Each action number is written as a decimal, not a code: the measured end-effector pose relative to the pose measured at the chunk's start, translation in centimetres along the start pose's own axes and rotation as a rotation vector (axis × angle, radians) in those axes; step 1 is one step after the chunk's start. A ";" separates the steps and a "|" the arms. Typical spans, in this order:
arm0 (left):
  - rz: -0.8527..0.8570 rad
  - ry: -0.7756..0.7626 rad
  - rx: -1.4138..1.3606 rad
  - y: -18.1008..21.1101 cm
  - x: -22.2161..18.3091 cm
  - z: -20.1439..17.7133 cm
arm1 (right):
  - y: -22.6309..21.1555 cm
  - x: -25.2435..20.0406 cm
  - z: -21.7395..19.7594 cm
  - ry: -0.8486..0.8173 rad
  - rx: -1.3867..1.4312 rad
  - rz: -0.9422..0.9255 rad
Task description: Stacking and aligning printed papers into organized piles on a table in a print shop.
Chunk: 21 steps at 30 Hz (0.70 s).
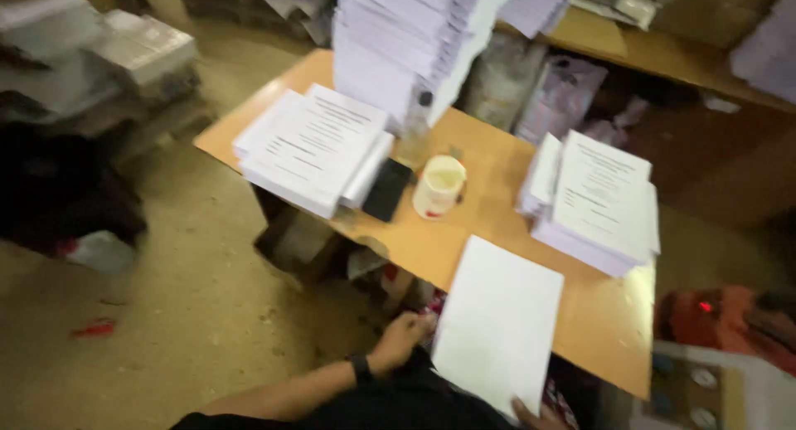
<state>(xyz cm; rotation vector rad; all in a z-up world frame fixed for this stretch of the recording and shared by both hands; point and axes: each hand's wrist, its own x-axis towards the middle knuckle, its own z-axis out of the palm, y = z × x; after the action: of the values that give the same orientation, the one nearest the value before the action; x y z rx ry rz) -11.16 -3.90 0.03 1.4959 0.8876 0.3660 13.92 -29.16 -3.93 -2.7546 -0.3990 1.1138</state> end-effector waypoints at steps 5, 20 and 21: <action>-0.037 -0.225 -0.060 1.6 1.9 2.0 | -1.5 -4.4 -1.7 0.158 0.226 -0.199; 0.559 -0.029 0.223 4.4 3.6 0.7 | -12.9 -8.2 -3.6 0.408 0.735 -0.622; 0.264 -0.053 -0.017 3.4 4.2 0.2 | -12.5 -10.9 -4.0 0.433 0.753 -0.793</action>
<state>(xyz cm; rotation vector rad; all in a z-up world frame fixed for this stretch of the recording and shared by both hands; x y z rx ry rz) -7.25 -0.72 2.05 1.6038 0.6442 0.5232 6.82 -20.62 9.03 -1.8052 -0.7266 0.3351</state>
